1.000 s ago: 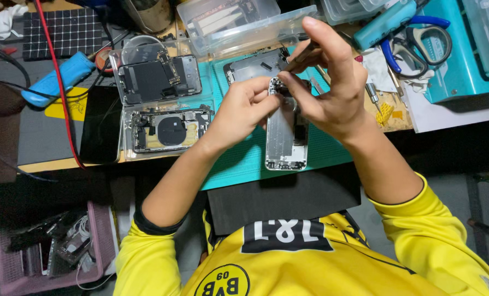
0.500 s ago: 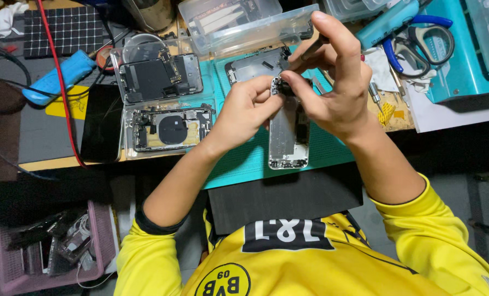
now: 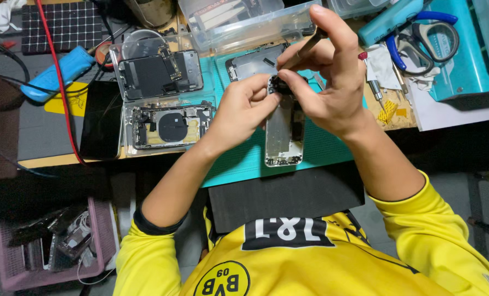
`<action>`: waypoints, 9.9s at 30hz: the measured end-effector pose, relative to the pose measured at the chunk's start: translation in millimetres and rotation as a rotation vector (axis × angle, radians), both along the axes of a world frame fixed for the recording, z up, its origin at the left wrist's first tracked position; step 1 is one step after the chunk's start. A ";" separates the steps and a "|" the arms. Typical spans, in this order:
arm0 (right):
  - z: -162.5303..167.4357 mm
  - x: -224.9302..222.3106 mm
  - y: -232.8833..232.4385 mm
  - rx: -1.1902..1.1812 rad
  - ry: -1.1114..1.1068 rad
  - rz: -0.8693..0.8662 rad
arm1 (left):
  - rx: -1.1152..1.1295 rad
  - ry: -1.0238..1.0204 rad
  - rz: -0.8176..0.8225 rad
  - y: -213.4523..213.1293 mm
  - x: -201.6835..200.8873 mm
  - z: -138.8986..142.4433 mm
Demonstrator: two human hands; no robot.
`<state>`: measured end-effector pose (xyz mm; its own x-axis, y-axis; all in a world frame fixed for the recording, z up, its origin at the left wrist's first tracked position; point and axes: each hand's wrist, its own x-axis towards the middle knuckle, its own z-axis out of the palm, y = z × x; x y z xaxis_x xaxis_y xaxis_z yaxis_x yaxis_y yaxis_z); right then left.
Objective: The person disassembles a smartphone at a repair workbench. They hold the opened phone, use a screwdriver to remove screws from the frame, pry and lift internal components with a tool, and reposition the phone repeatedly to work on different edges while other phone parts and tools sit on the mat.
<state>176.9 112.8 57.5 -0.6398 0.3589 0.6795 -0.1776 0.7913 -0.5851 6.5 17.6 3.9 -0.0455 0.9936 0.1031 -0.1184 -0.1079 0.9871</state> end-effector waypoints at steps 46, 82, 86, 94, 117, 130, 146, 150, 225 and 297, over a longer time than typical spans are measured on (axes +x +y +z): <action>8.7 11.6 -3.7 0.035 0.062 0.033 | -0.001 -0.052 0.034 5.0 -2.6 -0.9; 11.2 8.0 -5.4 0.144 0.053 -0.055 | 0.004 0.049 0.053 -0.2 0.1 -4.2; 16.0 5.8 0.2 0.195 0.054 -0.075 | -0.002 -0.040 0.018 -0.2 1.6 -3.1; 17.2 3.4 -4.3 0.186 0.058 -0.031 | 0.041 -0.003 0.058 0.5 -1.6 0.0; 15.3 0.0 -0.6 0.288 0.023 -0.048 | 0.050 -0.028 0.038 3.2 0.0 -9.0; 15.2 -1.8 -2.5 0.291 0.010 -0.072 | 0.010 -0.044 0.057 1.4 0.4 -8.5; 14.2 0.3 -3.3 0.261 0.009 -0.044 | 0.018 -0.043 0.061 2.8 0.6 -9.1; 14.3 -0.3 -3.4 0.271 0.038 -0.020 | 0.009 -0.053 0.062 3.0 0.1 -7.7; -43.4 -55.7 39.3 -0.278 -0.345 0.066 | 0.162 -0.170 0.472 -49.3 -94.8 -8.8; 28.8 -2.2 0.4 0.252 -0.008 -0.003 | 0.013 -0.010 0.097 8.8 -6.9 -4.2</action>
<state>174.6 113.2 86.3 -0.6446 0.1808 0.7428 -0.1709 0.9130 -0.3705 -0.4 26.4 -0.3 -0.1423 0.9831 0.1148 -0.1171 -0.1319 0.9843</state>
